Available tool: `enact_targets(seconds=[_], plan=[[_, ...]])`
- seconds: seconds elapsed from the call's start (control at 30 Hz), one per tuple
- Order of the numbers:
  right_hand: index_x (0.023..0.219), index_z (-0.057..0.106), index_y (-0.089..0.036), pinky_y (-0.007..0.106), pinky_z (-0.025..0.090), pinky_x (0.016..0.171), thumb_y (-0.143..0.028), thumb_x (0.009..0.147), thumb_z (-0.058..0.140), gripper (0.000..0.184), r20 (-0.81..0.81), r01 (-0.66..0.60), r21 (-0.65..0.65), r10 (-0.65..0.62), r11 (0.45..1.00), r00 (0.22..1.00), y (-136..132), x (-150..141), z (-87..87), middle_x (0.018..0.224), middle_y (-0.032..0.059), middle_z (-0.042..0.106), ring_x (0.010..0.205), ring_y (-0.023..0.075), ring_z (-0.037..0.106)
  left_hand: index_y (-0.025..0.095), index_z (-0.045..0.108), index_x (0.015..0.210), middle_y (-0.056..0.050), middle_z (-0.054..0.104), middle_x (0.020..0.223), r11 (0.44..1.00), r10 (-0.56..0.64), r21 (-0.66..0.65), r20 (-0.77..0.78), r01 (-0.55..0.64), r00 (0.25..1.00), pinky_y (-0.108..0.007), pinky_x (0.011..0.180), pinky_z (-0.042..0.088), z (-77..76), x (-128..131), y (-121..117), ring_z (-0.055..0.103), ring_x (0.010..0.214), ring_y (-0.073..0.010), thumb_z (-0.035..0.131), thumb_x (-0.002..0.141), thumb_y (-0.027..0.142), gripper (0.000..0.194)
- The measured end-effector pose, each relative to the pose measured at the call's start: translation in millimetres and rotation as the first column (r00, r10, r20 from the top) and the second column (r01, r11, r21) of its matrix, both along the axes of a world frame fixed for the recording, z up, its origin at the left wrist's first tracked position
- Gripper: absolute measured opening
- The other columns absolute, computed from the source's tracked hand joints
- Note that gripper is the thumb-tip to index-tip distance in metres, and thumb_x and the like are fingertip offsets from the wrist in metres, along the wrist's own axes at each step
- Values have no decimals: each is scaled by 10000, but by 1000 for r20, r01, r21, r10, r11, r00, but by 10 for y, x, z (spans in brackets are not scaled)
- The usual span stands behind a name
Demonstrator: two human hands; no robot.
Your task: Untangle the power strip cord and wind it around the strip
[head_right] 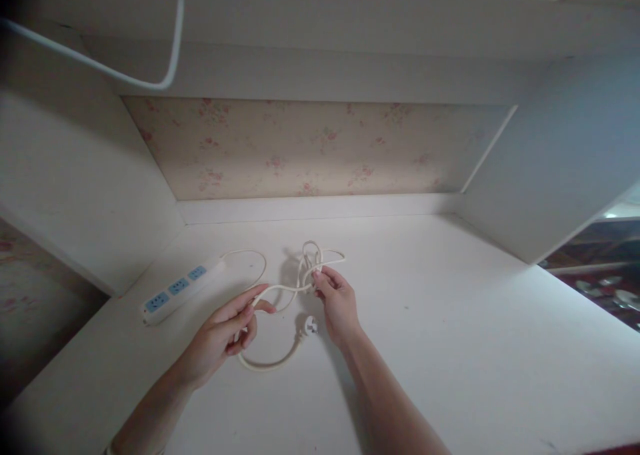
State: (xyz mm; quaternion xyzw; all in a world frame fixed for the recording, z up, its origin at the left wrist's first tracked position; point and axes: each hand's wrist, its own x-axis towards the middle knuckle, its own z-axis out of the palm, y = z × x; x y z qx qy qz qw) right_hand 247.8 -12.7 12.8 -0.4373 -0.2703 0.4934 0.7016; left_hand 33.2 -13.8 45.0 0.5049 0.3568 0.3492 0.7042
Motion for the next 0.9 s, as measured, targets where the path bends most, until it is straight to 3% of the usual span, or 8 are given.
enact_targets(seconds=[0.2,0.3,0.43,0.63,0.77,0.9], plan=[[928,727,-208,207,457,641,-283,691,768,252,-96,-156,4,155,988,983,-24,9,34,912,16,669,700,103,543,222,614,1227,-81,627,998,997,75,22,115,-78,991,-226,509,292,-45,29,32,450,578,-69,628,817,316,422],[826,721,-198,203,415,597,-333,727,744,169,77,-170,-16,171,985,982,-42,-11,6,762,-3,621,647,96,494,200,627,1216,-88,629,969,996,71,45,103,-76,992,-238,530,293,-103,39,51,444,591,-79,624,822,311,409],[772,707,-176,220,375,594,-444,775,676,270,352,-173,-53,181,984,919,-57,-29,-14,693,-9,582,648,111,476,194,601,1252,-106,628,999,996,66,63,73,-70,995,-248,548,304,-162,56,60,456,607,-89,609,838,331,436],[1122,654,-280,210,414,651,-414,787,669,361,324,-287,-90,301,954,897,-81,-1,-1,831,-14,636,720,121,522,182,647,1191,-101,653,977,982,174,47,147,-183,974,-253,557,298,-80,79,54,459,606,-87,647,800,307,410],[994,706,-256,247,446,744,-365,765,682,255,278,-339,-114,357,934,892,-68,17,-50,919,10,648,807,143,559,177,656,1177,-97,662,954,967,244,22,227,-255,943,-254,582,318,-63,80,62,459,629,-91,672,776,290,417],[905,732,-231,243,417,703,-358,777,655,196,455,-283,-78,287,956,843,-46,33,-75,816,-14,648,751,139,539,183,656,1178,-97,657,978,967,244,7,249,-254,937,-258,604,336,-91,70,70,457,652,-95,677,777,283,414]])
